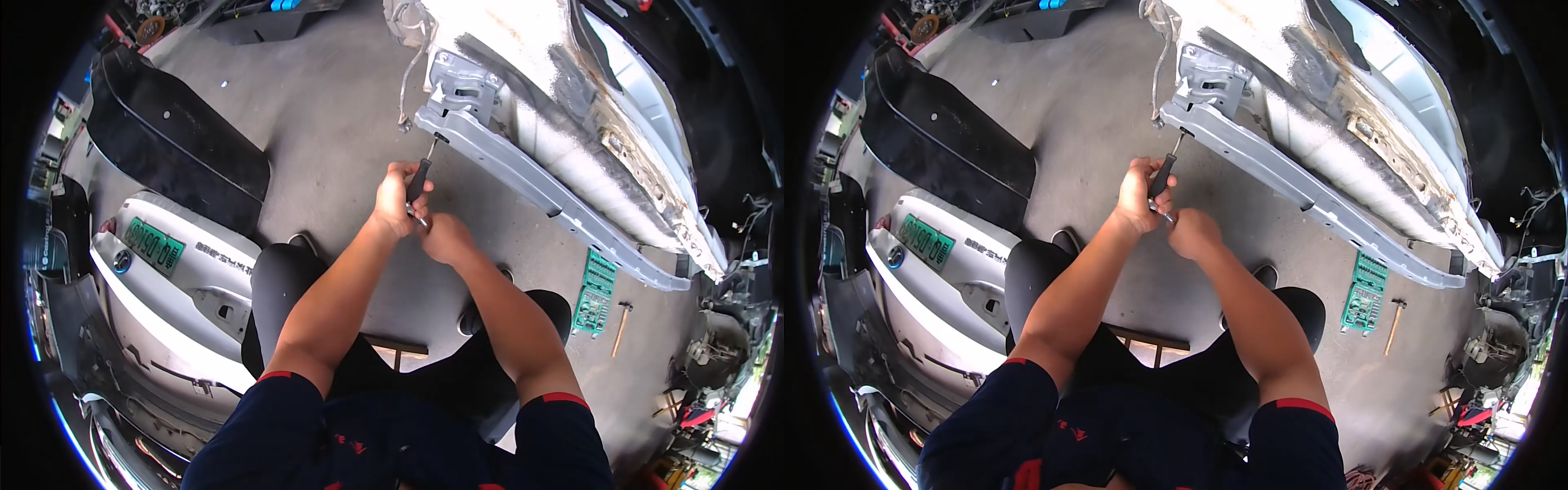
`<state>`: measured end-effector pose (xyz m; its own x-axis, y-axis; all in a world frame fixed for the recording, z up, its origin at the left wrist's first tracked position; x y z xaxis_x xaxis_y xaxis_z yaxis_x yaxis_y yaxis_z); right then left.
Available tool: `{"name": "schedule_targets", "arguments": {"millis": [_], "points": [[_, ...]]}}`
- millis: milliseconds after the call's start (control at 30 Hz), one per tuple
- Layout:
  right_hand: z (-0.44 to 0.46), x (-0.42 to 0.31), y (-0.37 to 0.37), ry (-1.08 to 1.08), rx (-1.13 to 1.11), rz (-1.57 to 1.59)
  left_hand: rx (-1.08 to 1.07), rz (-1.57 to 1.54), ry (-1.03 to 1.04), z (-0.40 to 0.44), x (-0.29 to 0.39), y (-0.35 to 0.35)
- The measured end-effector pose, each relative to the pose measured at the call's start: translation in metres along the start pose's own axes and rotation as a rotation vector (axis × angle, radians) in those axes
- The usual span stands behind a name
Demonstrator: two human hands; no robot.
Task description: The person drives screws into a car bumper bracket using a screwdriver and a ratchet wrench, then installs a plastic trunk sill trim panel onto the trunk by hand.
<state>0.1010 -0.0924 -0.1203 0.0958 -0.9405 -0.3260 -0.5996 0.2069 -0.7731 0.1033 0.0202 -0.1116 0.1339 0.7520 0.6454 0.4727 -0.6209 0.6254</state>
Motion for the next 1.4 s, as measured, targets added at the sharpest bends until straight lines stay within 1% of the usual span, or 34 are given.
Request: {"name": "schedule_targets", "arguments": {"millis": [33,100,167,200,300,333,367,400,433,467,500,567,600,633,700,733,767,800,833,900,933,1033,1167,1233,1333,1400], "points": [[0.011,-0.006,0.009,0.010,-0.041,0.055,0.078,0.078,0.048,0.001,0.006,-0.006],[0.028,-0.016,0.036,0.039,-0.141,0.169,0.115,0.447,0.317,0.010,0.020,-0.009],[0.066,-0.035,0.081,-0.314,-0.084,0.474,0.144,0.815,0.585,0.009,0.030,-0.004],[0.080,-0.044,0.090,-0.498,-0.036,0.624,0.152,0.936,0.497,-0.007,0.042,0.006],[0.085,-0.053,0.115,-0.504,-0.014,0.668,0.168,1.077,0.584,-0.008,0.045,0.006],[0.084,-0.051,0.117,-0.502,-0.001,0.673,0.171,1.033,0.555,-0.017,0.049,0.013],[0.078,-0.052,0.104,-0.502,0.017,0.672,0.147,0.898,0.569,-0.010,0.048,0.014],[0.073,-0.045,0.096,-0.453,-0.016,0.584,0.076,0.652,0.377,0.002,0.036,0.005],[0.044,-0.039,0.068,-0.279,-0.125,0.382,0.011,0.411,0.166,-0.008,0.034,0.005],[0.012,-0.031,0.040,-0.116,-0.230,0.151,0.030,0.164,0.057,0.004,0.023,-0.008],[-0.022,-0.025,0.004,-0.018,-0.277,0.005,-0.043,-0.032,0.027,0.002,0.024,-0.002],[-0.080,-0.019,-0.067,-0.042,-0.156,0.148,-0.085,-0.131,-0.039,0.012,0.008,-0.010],[-0.092,-0.013,-0.085,-0.059,-0.095,0.205,-0.062,-0.144,-0.096,0.012,0.002,-0.009],[-0.095,-0.007,-0.089,-0.064,-0.003,0.153,-0.046,-0.251,-0.127,0.014,-0.010,-0.010],[-0.094,0.001,-0.094,-0.082,0.189,0.062,-0.211,-0.290,-0.143,0.020,-0.027,-0.001],[-0.076,0.015,-0.080,-0.002,0.212,-0.031,-0.252,-0.397,-0.163,0.011,-0.026,0.014],[-0.056,0.023,-0.068,0.030,0.160,-0.074,-0.297,-0.493,-0.186,-0.004,-0.019,0.033],[-0.037,0.029,-0.060,0.065,0.109,-0.105,-0.258,-0.367,-0.142,-0.008,-0.017,0.039],[-0.026,0.036,-0.050,0.102,0.058,-0.133,-0.135,-0.307,-0.118,-0.016,-0.013,0.041],[-0.020,0.037,-0.043,0.041,0.132,-0.047,-0.402,-0.338,-0.131,0.005,-0.027,0.024],[-0.019,0.036,-0.040,0.008,0.159,-0.012,-0.383,-0.291,-0.130,0.007,-0.027,0.021],[-0.010,0.029,-0.022,0.008,0.107,0.044,-0.245,-0.091,-0.100,0.005,-0.017,0.013],[-0.003,0.021,-0.009,-0.086,0.193,0.202,-0.123,0.136,-0.009,0.001,-0.003,0.011],[0.001,0.020,-0.003,-0.141,0.239,0.271,-0.107,0.204,0.024,0.002,-0.001,0.012],[0.004,0.023,0.002,-0.241,0.385,0.419,-0.070,0.298,0.066,0.001,0.002,0.012],[0.010,0.025,0.012,-0.225,0.446,0.474,-0.020,0.374,0.082,-0.001,0.003,0.011]]}}
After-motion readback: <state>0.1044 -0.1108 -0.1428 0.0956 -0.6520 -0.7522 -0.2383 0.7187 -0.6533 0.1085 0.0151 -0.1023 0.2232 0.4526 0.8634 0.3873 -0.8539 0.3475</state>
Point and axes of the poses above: each hand's wrist, its own z-axis towards the middle knuckle, its own y-axis out of the palm, x = y × z, the point moved 8 cm from there along z, towards the middle knuckle, and after that the axes turned 12 degrees about y, right-handed, at the moved point
